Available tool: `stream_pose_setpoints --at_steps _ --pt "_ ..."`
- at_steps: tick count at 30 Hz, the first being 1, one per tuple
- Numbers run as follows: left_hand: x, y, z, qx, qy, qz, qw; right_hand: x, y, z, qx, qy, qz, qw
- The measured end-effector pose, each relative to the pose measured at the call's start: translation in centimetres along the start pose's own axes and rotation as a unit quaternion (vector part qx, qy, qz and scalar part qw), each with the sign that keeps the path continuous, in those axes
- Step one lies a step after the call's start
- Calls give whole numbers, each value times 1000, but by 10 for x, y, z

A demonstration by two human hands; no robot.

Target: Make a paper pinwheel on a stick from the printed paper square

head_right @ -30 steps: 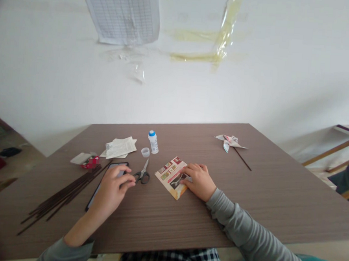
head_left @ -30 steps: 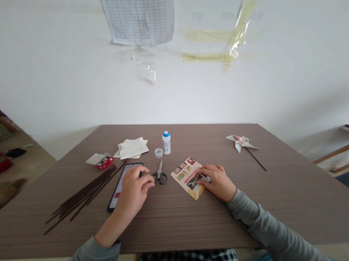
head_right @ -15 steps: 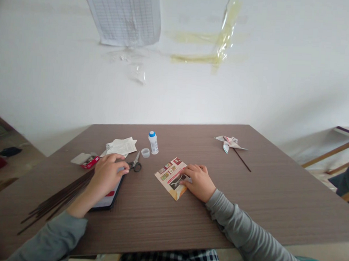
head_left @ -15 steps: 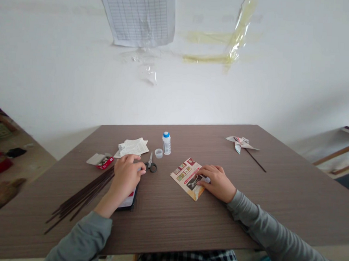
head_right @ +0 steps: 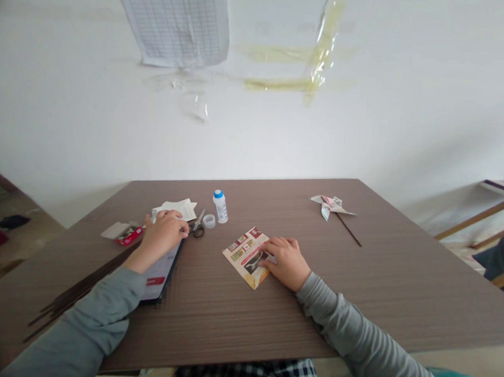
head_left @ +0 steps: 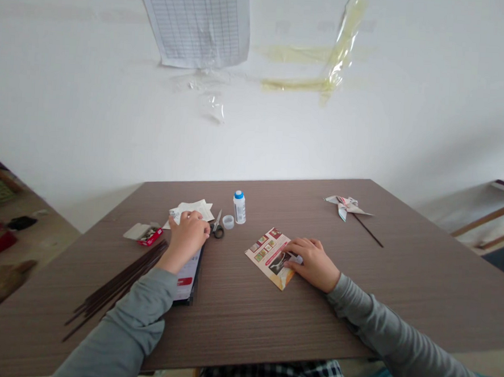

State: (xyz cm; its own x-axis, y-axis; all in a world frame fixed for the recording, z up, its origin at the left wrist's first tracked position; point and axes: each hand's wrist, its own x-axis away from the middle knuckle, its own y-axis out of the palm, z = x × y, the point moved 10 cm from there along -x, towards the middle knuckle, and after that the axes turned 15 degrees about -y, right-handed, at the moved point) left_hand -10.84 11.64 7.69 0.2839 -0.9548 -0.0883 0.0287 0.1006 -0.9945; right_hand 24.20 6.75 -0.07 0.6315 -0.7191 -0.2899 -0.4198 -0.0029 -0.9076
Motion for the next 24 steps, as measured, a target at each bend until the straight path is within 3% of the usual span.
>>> stream_pose_setpoints --at_steps 11,16,20,24 --pt "1 4 4 -20 -4 -22 1000 1 -1 -1 15 -11 5 1000" --pt "12 -5 11 0 16 11 1000 -1 -1 0 13 -8 4 1000" --pt "38 -6 31 61 92 44 993 -2 2 0 -6 -13 3 1000" --pt "73 14 64 152 206 1 967 -6 5 -2 -16 -21 11 1000"
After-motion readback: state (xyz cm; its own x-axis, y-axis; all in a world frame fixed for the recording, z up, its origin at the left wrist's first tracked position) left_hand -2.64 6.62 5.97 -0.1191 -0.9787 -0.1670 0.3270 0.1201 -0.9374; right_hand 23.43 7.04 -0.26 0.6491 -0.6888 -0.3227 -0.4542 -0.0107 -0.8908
